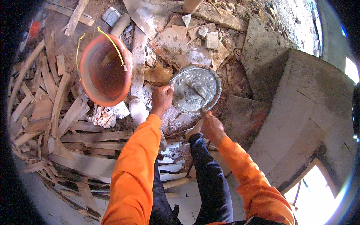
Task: The person applies plaster to a section of a wall and floor using a trowel, then places a wooden board onto the wet plaster and presses it down.
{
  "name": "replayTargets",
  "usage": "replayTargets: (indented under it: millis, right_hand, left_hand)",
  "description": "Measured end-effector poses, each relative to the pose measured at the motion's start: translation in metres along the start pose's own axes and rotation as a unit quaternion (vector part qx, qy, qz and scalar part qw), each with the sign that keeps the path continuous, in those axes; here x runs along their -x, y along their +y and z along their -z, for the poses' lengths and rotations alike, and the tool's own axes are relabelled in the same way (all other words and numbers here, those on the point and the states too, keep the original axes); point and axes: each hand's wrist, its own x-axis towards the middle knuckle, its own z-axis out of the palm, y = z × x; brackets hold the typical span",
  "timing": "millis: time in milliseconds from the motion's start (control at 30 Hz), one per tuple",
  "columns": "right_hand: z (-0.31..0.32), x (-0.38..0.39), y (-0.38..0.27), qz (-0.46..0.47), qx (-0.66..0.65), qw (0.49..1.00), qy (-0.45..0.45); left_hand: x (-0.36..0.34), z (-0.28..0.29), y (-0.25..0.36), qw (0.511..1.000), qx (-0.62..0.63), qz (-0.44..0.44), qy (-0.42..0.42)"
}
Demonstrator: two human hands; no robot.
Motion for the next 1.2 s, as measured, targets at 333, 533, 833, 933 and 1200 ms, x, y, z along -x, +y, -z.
replayTargets:
  millis: [333,533,833,933,1200]
  right_hand:
    - [-0.037,-0.047,0.031,0.027,0.046,0.999,-0.001]
    - [-0.080,-0.042,0.034,0.052,0.065,0.995,0.050]
    - [-0.052,-0.050,0.014,0.057,0.004,0.998,-0.030]
    - [-0.017,0.009,-0.035,0.101,0.066,0.990,0.075]
    - [-0.028,0.006,-0.045,0.091,0.133,0.987,0.020]
  left_hand:
    - [-0.009,-0.013,-0.005,0.997,0.036,-0.068,0.007]
    - [-0.014,-0.016,-0.003,0.991,0.132,-0.006,-0.030]
    - [-0.017,-0.020,-0.029,0.992,0.103,-0.063,-0.023]
    - [-0.005,-0.009,-0.041,0.994,0.105,-0.012,-0.016]
    - [-0.012,-0.012,-0.060,0.985,0.158,0.034,-0.066]
